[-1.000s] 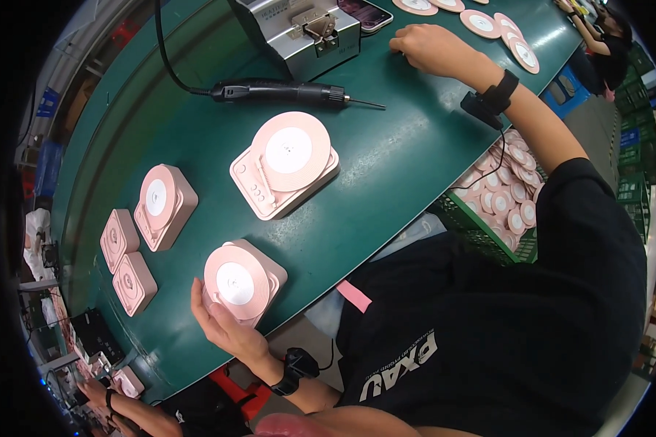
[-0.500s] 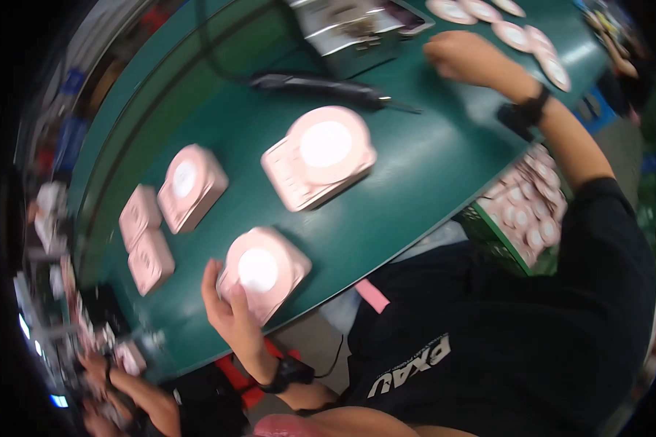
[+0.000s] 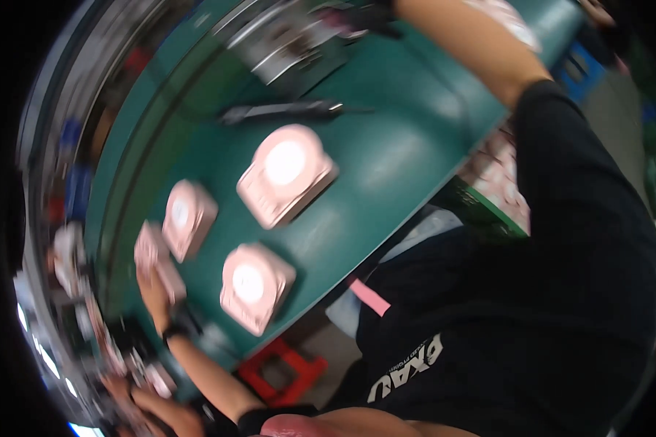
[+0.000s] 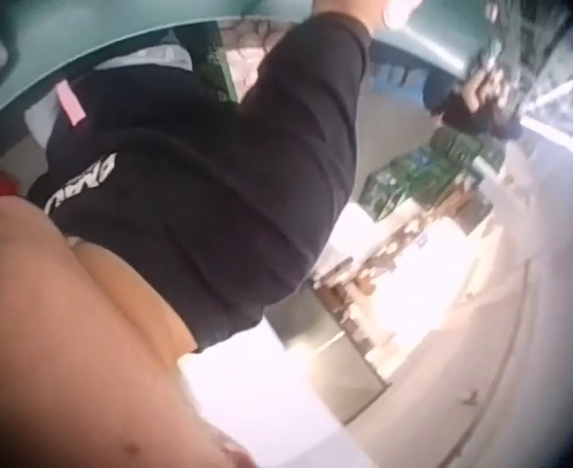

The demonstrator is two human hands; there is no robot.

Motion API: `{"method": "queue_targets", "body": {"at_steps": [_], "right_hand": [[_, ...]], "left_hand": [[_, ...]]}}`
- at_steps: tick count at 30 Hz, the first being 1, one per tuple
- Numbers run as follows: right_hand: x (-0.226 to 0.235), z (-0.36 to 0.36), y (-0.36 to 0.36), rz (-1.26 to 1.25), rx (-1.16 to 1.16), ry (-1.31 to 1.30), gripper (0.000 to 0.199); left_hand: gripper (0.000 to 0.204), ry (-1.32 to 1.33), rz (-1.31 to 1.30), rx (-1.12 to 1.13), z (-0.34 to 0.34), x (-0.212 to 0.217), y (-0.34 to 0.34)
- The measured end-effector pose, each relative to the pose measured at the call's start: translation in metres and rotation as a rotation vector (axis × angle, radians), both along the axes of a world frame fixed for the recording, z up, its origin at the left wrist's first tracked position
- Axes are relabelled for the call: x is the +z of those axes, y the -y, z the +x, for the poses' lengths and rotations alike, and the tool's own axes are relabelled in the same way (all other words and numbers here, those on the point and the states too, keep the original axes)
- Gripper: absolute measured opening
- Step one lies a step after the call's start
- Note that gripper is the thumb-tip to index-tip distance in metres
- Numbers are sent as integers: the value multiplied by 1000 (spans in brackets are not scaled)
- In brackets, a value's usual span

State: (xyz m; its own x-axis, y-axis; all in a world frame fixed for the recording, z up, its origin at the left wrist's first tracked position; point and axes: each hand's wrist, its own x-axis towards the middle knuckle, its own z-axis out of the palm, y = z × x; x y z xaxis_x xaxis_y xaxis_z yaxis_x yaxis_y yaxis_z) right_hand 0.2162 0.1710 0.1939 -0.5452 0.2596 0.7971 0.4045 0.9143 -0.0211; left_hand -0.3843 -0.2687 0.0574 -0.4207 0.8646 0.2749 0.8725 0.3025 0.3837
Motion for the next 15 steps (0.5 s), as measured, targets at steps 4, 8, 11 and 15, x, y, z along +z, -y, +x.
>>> {"method": "queue_targets", "body": {"at_steps": [4,8,11,15], "right_hand": [[2,117,11,-57,-331,-20,35],[-49,263,14,-87,-822,69,44],[-103,396,27,-197,-1108,302,66],[-152,398,65,-687,-1195,367,80]], "left_hand": [[67,79,-67,181,48,19,3],[64,58,-27,141,64,18,21],[66,57,-46,132,90,19,13],[72,11,-182,350,160,53,28]]}}
